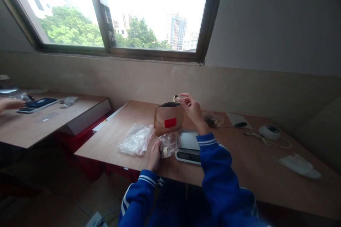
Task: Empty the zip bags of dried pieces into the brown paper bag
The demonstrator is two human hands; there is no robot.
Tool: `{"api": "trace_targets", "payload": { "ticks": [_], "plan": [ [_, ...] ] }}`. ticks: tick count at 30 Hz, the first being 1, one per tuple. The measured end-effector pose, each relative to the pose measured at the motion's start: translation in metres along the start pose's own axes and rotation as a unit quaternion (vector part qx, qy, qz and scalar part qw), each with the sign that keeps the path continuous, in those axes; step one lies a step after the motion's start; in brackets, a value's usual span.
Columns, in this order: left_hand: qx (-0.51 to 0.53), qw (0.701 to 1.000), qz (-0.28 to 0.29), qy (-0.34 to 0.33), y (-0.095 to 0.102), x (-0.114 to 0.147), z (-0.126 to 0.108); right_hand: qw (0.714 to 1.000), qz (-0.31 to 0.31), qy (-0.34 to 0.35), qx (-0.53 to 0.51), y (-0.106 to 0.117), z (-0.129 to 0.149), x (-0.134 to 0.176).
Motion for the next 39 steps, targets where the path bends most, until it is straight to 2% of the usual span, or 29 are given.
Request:
{"api": "trace_targets", "payload": {
  "ticks": [3,6,11,17,19,21,24,27,30,35,37,39],
  "plan": [
    [0.002,1.000,-0.009,0.003,0.001,0.000,0.001,0.991,0.050,0.039,0.115,-0.014,0.001,-0.007],
    [0.002,1.000,-0.013,0.007,0.002,-0.001,0.004,0.976,0.055,0.055,0.205,-0.016,0.001,0.002],
    [0.013,1.000,-0.006,0.010,0.003,-0.002,0.006,0.974,0.044,0.053,0.215,-0.013,-0.001,0.015],
    [0.037,0.999,-0.020,0.003,0.003,-0.001,0.003,0.989,0.019,0.058,0.137,-0.009,0.013,0.027],
    [0.070,0.997,-0.014,0.006,0.001,-0.001,0.002,0.996,0.039,0.049,0.067,-0.008,0.021,0.044],
    [0.120,0.992,0.016,0.024,-0.005,0.001,0.002,0.996,0.088,0.007,-0.012,-0.013,0.020,0.069],
    [0.198,0.977,0.067,0.050,-0.014,0.005,-0.002,0.980,0.170,-0.080,-0.070,-0.029,0.001,0.113],
    [0.231,0.970,0.049,0.062,-0.012,0.008,-0.005,0.968,0.199,-0.129,-0.082,-0.045,-0.021,0.144],
    [0.246,0.966,0.042,0.074,-0.009,0.009,-0.005,0.955,0.224,-0.146,-0.132,-0.060,-0.030,0.155],
    [0.233,0.967,0.088,0.052,-0.012,0.010,-0.008,0.917,0.282,-0.184,-0.214,-0.075,-0.026,0.163],
    [0.219,0.970,0.100,0.041,-0.013,0.010,-0.008,0.915,0.292,-0.181,-0.214,-0.077,-0.024,0.167],
    [0.208,0.972,0.105,0.041,-0.013,0.010,-0.007,0.925,0.286,-0.166,-0.188,-0.078,-0.023,0.171]
  ]
}}
Point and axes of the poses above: each hand's wrist, its own x-axis away from the middle knuckle, its own y-axis out of the back of the hand, z = x × y, the point moved 5 cm from there along -x, towards the middle knuckle, and after that the axes turned 6 degrees about z, right-handed, at the moved point
